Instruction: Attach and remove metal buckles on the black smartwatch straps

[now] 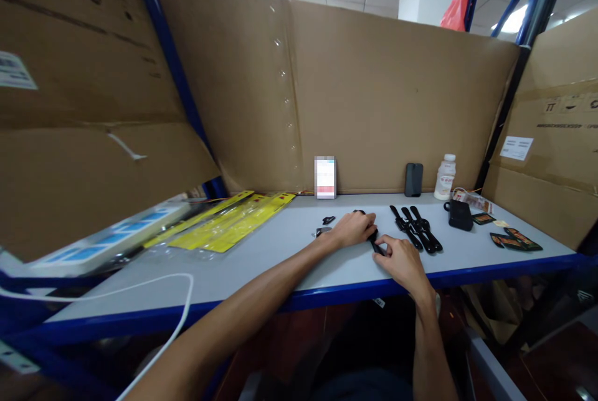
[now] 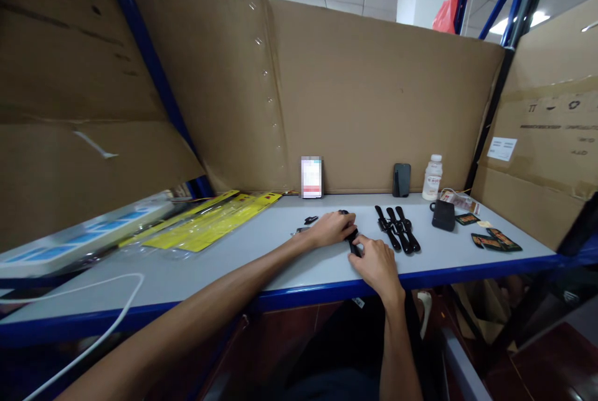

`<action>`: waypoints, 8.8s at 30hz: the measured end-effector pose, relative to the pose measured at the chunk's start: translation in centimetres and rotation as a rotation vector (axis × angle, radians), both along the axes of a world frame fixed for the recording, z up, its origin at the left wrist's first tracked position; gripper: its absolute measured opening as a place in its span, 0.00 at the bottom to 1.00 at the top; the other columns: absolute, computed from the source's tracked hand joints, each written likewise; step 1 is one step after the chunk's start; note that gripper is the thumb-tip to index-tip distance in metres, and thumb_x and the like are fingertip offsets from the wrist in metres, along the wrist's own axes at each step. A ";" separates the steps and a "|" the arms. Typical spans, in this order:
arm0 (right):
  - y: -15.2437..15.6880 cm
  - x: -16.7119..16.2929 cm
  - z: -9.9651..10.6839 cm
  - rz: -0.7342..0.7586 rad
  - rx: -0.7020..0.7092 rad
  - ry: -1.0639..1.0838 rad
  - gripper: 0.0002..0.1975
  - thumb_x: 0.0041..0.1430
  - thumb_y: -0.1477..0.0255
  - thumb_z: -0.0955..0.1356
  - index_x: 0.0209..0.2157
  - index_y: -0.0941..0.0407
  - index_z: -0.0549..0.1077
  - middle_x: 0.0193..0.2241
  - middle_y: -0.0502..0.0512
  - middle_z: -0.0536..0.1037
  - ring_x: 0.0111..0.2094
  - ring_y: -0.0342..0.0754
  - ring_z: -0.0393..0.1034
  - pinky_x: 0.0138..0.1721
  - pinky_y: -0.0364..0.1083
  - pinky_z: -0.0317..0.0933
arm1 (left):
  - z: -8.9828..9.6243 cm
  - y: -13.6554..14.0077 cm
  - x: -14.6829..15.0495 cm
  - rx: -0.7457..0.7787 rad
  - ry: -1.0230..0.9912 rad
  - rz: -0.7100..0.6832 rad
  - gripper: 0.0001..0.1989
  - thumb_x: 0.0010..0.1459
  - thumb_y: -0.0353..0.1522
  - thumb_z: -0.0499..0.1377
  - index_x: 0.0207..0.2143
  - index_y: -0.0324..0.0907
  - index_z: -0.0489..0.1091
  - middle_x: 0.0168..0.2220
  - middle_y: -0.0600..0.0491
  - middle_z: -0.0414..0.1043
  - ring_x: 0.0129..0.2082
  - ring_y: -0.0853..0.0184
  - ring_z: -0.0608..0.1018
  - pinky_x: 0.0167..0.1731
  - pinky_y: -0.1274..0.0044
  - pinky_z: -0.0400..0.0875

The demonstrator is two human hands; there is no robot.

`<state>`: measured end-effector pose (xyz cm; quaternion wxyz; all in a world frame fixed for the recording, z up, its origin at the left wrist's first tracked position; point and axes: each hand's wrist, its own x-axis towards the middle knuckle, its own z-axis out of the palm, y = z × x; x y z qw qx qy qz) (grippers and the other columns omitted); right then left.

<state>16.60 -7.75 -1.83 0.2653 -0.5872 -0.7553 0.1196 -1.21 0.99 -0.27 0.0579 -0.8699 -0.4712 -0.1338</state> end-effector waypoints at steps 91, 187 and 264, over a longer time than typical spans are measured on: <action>0.1 0.0 -0.1 -0.020 0.022 -0.036 0.15 0.62 0.66 0.69 0.49 0.51 0.80 0.29 0.50 0.79 0.33 0.48 0.70 0.33 0.44 0.51 | -0.2 0.1 0.4 -0.099 -0.095 -0.076 0.07 0.67 0.29 0.54 0.44 0.39 0.71 0.38 0.45 0.79 0.39 0.60 0.80 0.37 0.74 0.67; -0.4 10.6 -1.3 -0.479 0.222 -0.025 0.17 0.75 0.64 0.58 0.37 0.54 0.74 0.32 0.57 0.80 0.33 0.50 0.72 0.33 0.45 0.50 | -1.6 3.7 -3.7 -0.011 -0.068 0.022 0.19 0.66 0.30 0.54 0.57 0.41 0.74 0.57 0.41 0.74 0.57 0.55 0.76 0.56 0.67 0.71; 0.1 2.6 -1.6 -0.080 0.147 -0.283 0.31 0.61 0.89 0.56 0.62 0.68 0.71 0.65 0.68 0.69 0.68 0.52 0.60 0.69 0.47 0.52 | -4.3 4.3 -1.9 -0.194 0.003 0.110 0.33 0.73 0.50 0.40 0.72 0.42 0.54 0.75 0.38 0.47 0.75 0.48 0.50 0.69 0.51 0.47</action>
